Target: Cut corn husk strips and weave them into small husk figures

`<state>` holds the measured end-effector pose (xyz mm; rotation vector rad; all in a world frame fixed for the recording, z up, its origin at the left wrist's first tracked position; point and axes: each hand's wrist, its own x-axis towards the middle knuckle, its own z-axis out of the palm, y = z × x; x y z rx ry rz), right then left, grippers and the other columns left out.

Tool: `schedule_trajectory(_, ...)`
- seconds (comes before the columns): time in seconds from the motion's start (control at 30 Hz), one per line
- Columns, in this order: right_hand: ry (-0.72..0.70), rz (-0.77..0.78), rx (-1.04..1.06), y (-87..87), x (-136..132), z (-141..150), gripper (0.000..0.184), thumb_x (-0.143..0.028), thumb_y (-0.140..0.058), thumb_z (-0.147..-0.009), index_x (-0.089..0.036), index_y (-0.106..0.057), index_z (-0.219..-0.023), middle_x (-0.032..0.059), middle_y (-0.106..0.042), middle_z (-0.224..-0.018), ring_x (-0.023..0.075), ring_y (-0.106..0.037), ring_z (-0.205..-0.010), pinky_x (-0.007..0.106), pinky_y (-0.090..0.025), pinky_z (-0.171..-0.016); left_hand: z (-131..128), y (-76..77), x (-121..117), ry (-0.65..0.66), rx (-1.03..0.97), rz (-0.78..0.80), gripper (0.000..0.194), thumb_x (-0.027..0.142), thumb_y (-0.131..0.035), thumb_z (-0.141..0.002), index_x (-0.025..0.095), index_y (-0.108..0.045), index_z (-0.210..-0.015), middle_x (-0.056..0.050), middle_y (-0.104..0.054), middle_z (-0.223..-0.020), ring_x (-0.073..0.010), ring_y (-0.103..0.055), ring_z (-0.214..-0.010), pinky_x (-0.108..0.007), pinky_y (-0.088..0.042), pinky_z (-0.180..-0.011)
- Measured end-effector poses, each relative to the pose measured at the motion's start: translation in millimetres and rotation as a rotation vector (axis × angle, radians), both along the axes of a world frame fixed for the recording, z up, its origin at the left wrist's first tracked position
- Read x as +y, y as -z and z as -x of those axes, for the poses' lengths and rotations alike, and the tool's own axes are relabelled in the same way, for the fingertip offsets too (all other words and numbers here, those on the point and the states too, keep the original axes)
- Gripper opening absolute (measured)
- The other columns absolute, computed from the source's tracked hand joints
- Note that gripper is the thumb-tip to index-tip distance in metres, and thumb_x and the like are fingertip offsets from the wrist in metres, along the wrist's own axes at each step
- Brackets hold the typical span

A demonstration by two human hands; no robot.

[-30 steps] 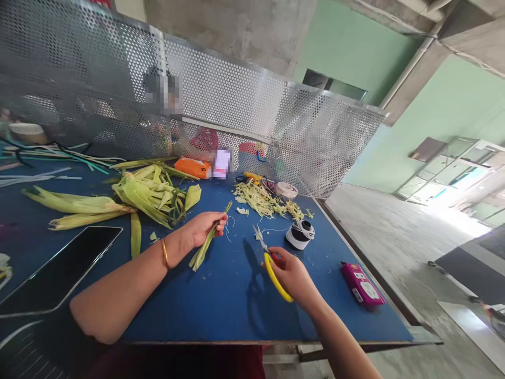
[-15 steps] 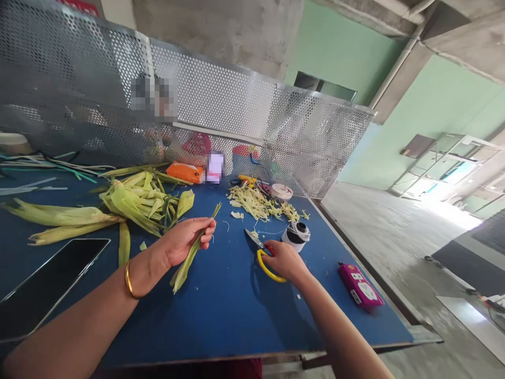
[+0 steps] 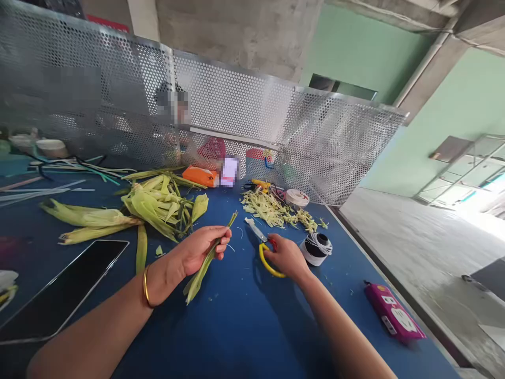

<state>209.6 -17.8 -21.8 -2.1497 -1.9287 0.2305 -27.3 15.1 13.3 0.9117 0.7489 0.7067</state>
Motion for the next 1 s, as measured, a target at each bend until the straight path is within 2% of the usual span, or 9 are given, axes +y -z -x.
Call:
schedule_trajectory(0.13,-0.012,0.035,-0.193,3.4,-21.4,4.3,0.042,-0.034,-0.058,-0.082,-0.02,-0.062,-0.121,0.01,-0.073,-0.098,0.0263,-0.068,-0.085,0.029,-0.04,-0.063,0.8,3.5,1.0,0.047,-0.029,-0.008,0.021,0.025,-0.051,-0.089,0.014,-0.055,-0.071,0.004,-0.043,-0.061,-0.0064,-0.04,-0.047,-0.022,-0.039,-0.048)
schedule_trajectory(0.23,-0.017,-0.065,-0.239,-5.4,-20.4,1.3,0.031,-0.033,-0.059,-0.083,-0.017,-0.07,-0.107,0.0142,-0.07,-0.104,0.0285,-0.066,-0.089,0.034,-0.043,-0.072,4.3,4.0,2.6,0.11,-0.053,-0.011,0.02,0.027,-0.054,-0.087,0.014,-0.054,-0.071,0.004,-0.042,-0.062,-0.006,-0.039,-0.047,-0.022,-0.039,-0.049)
schedule_trajectory(0.3,-0.07,-0.173,-0.031,-14.6,-15.8,5.1,0.028,-0.034,-0.058,-0.084,-0.019,-0.073,-0.103,0.0132,-0.069,-0.11,0.0282,-0.064,-0.097,0.037,-0.044,-0.081,6.9,2.8,3.0,0.148,-0.06,-0.023,0.018,0.025,-0.055,-0.086,0.014,-0.055,-0.072,0.004,-0.042,-0.063,-0.0057,-0.039,-0.047,-0.021,-0.039,-0.05)
schedule_trajectory(0.37,-0.163,-0.239,0.352,-22.7,-10.7,17.3,0.03,-0.039,-0.057,-0.085,-0.023,-0.072,-0.105,0.0088,-0.069,-0.113,0.0254,-0.063,-0.103,0.036,-0.045,-0.087,8.7,0.6,2.6,0.179,-0.058,-0.038,0.016,0.024,-0.055,-0.085,0.014,-0.056,-0.073,0.004,-0.043,-0.063,-0.0056,-0.038,-0.047,-0.021,-0.039,-0.049)
schedule_trajectory(0.43,-0.273,-0.209,0.676,-26.0,-6.1,35.6,0.033,-0.042,-0.06,-0.083,-0.023,-0.072,-0.107,0.0063,-0.072,-0.11,0.0243,-0.063,-0.104,0.036,-0.045,-0.091,9.5,-2.1,1.4,0.193,-0.053,-0.038,0.016,0.025,-0.054,-0.085,0.014,-0.056,-0.074,0.004,-0.043,-0.063,-0.0054,-0.038,-0.047,-0.021,-0.038,-0.048)
schedule_trajectory(0.53,-0.373,-0.079,0.914,-18.6,-0.1,61.3,0.03,-0.039,-0.067,-0.077,-0.02,-0.073,-0.1,0.0052,-0.074,-0.102,0.0233,-0.065,-0.098,0.036,-0.046,-0.091,8.9,-5.1,-0.6,0.191,-0.036,-0.015,0.016,0.025,-0.056,-0.084,0.014,-0.056,-0.072,0.005,-0.041,-0.062,-0.0047,-0.036,-0.046,-0.02,-0.038,-0.048)
schedule_trajectory(0.73,-0.264,-0.1,1.072,4.4,2.0,65.8,0.026,-0.043,-0.068,-0.077,-0.018,-0.067,-0.075,0.001,-0.069,-0.074,0.0164,-0.06,-0.073,0.03,-0.046,-0.073,2.3,-0.3,-3.9,0.158,0.046,-0.087,0.017,0.029,-0.061,-0.079,0.015,-0.057,-0.07,0.004,-0.042,-0.062,-0.006,-0.038,-0.047,-0.021,-0.039,-0.047)
schedule_trajectory(0.87,-0.191,-0.026,1.392,-1.6,-3.3,60.6,0.026,-0.042,-0.072,-0.072,-0.019,-0.06,-0.071,0.0015,-0.069,-0.075,0.0165,-0.063,-0.074,0.031,-0.049,-0.077,-3.5,3.7,-7.1,0.133,0.099,-0.137,0.015,0.027,-0.061,-0.079,0.015,-0.059,-0.071,0.004,-0.043,-0.061,-0.0067,-0.039,-0.047,-0.022,-0.04,-0.047)
schedule_trajectory(1.0,-0.094,0.095,1.557,-9.4,-9.1,63.4,0.027,-0.039,-0.074,-0.068,-0.019,-0.059,-0.076,-0.0022,-0.063,-0.069,0.0087,-0.052,-0.05,0.026,-0.045,-0.055,-5.8,4.2,-7.4,0.111,0.108,-0.113,0.016,0.027,-0.059,-0.08,0.014,-0.059,-0.07,0.004,-0.043,-0.061,-0.0064,-0.038,-0.047,-0.022,-0.04,-0.047)
